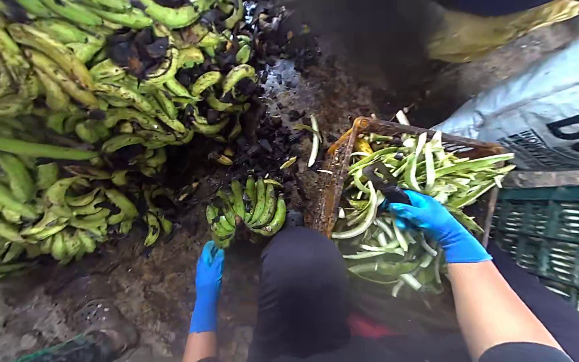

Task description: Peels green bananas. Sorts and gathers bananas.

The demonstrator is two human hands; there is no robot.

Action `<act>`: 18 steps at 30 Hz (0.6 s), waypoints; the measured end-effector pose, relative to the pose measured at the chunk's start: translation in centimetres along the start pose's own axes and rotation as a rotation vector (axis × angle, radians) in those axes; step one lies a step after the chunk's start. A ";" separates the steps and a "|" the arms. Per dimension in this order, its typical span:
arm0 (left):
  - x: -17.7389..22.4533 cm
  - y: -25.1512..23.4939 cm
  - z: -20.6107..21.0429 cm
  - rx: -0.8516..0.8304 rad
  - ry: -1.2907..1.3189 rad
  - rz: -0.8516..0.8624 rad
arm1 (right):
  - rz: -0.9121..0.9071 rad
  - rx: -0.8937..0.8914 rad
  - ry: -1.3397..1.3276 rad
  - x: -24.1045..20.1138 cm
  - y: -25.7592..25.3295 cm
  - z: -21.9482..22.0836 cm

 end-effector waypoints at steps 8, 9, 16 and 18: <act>6.4 -3.6 6.7 -0.264 -0.797 0.476 | -0.022 -0.026 0.046 0.2 1.6 0.8; 6.2 -4.2 7.6 -0.317 -0.823 0.455 | -0.034 -0.052 0.049 0.0 2.3 0.9; 5.6 -7.4 9.8 -0.466 -0.839 0.384 | -0.184 -0.116 -0.043 -0.8 7.8 1.4; 5.7 -7.3 9.7 -0.472 -0.842 0.402 | -0.216 -0.087 -0.022 -1.4 8.6 1.6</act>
Point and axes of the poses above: each hand's wrist, its own y-axis away from the middle knuckle, its own z-axis out of the palm, x = y × z, the point moved 8 cm from there along -y, towards the middle knuckle, and after that the axes turned 6 degrees about z, right-handed, at the moved point
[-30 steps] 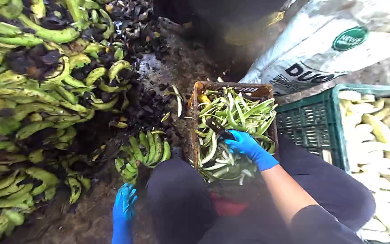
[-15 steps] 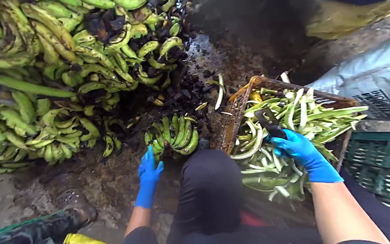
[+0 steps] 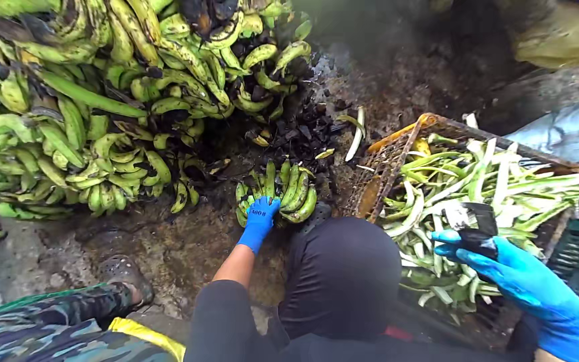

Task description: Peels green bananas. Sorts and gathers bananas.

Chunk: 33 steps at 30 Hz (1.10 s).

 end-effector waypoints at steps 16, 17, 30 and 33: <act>-1.3 -1.5 -12.2 0.206 0.329 0.084 | 0.054 -0.080 -0.064 -0.5 -0.3 3.7; -0.9 -2.8 -12.7 0.155 0.376 0.083 | 0.044 -0.075 -0.083 -1.1 -0.4 3.7; -1.9 5.4 -7.1 0.570 0.333 0.071 | -0.237 -0.282 -0.749 -1.9 -0.7 2.1; 1.6 7.3 -3.3 0.468 0.219 0.216 | -0.198 -0.305 -0.792 -1.9 -0.9 2.8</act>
Point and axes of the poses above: each hand's wrist, its own y-axis away from the middle knuckle, its own z-axis out of the palm, x = y × z, the point moved 8 cm from there along -y, towards the middle knuckle, and after that the axes turned 6 degrees about z, right-handed, at the moved point
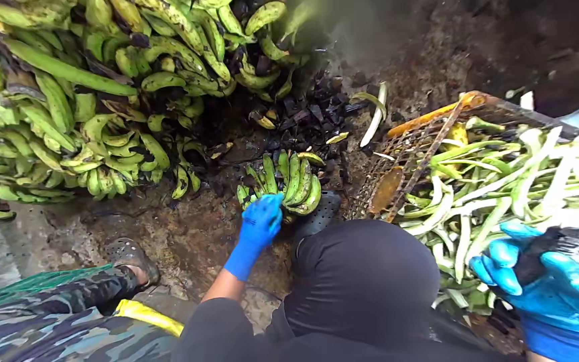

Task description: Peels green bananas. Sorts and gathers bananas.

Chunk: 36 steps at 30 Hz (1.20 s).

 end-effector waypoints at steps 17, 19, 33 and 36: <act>3.8 -7.3 10.8 -0.647 -0.328 -0.140 | -0.142 0.295 -0.111 0.9 7.0 -1.2; 4.3 -7.4 10.0 -0.640 -0.343 -0.130 | -0.145 0.277 -0.123 1.1 6.8 -1.1; 0.4 -6.3 5.1 0.378 0.872 -0.403 | -0.114 0.380 -0.191 3.5 5.8 -1.3; 0.3 -6.9 4.8 0.598 1.528 -0.488 | -0.114 0.388 -0.186 3.7 5.9 -1.0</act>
Point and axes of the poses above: each hand's wrist, its own y-axis away from the middle knuckle, its own z-axis out of the palm, x = y × z, the point moved 8 cm from there along -y, towards the middle knuckle, and after that the axes turned 6 degrees about z, right-handed, at the moved point
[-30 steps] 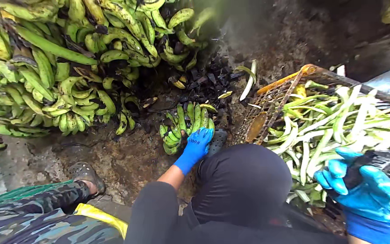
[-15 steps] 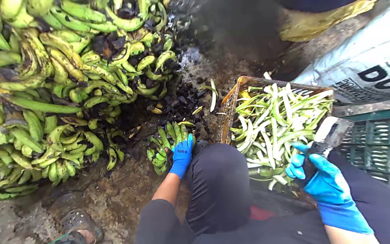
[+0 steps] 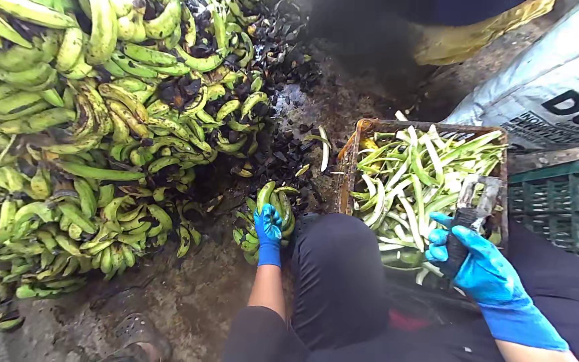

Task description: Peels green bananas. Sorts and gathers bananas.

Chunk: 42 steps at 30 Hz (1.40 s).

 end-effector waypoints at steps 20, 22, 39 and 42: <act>13.4 16.5 28.9 -0.998 -0.155 0.225 | -0.435 0.267 0.527 -5.9 5.6 10.3; 12.1 19.4 29.4 -1.005 -0.123 0.240 | -0.523 0.272 0.551 -6.0 6.4 9.7; 8.1 21.2 26.3 -0.967 -0.036 0.158 | -0.223 -0.052 0.301 -6.0 7.6 8.1; 8.9 22.3 26.3 -1.017 -0.043 0.213 | -0.091 -0.415 0.098 -4.2 8.0 10.2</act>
Point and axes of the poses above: each hand's wrist, its own y-axis away from the middle knuckle, its own z-axis out of the palm, x = y × z, the point moved 8 cm from there along -y, towards the middle knuckle, and after that the axes turned 6 degrees about z, right-handed, at the moved point
